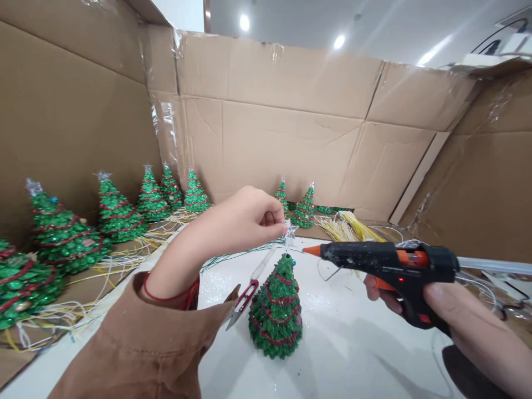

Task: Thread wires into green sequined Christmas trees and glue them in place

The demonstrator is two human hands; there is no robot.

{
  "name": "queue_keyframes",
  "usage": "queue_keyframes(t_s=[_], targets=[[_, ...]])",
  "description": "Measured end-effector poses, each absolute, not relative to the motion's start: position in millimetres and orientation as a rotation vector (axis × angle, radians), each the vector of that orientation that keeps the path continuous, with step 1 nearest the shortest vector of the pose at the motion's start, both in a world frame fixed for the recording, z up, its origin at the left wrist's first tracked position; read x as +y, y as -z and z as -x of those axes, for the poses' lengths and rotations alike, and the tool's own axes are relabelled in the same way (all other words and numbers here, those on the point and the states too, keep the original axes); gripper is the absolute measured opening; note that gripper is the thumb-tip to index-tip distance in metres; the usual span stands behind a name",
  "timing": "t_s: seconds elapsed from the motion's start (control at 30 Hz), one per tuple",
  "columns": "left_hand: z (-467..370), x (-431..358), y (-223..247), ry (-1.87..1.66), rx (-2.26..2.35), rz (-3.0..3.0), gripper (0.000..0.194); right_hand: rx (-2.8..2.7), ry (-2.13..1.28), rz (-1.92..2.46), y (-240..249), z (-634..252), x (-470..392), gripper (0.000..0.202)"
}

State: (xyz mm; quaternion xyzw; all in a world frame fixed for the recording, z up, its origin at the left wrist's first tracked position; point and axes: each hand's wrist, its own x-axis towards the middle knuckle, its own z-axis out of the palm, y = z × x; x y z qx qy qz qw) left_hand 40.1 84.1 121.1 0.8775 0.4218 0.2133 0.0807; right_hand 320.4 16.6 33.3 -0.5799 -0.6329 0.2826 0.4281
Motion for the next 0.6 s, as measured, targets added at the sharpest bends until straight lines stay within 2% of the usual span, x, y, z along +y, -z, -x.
queue_keyframes(t_s=[0.23,0.43,0.6], targets=[[-38,83,-122,-0.603,1.206,-2.63,0.018,-1.859,-0.668,1.533,-55,-307,23,0.054],[-38,83,-122,-0.594,1.167,-2.644,0.016,-1.813,-0.531,1.575,-54,-303,24,0.056],[-38,83,-122,-0.603,1.168,-2.649,0.016,-1.765,-0.549,1.635,-53,-305,22,0.054]])
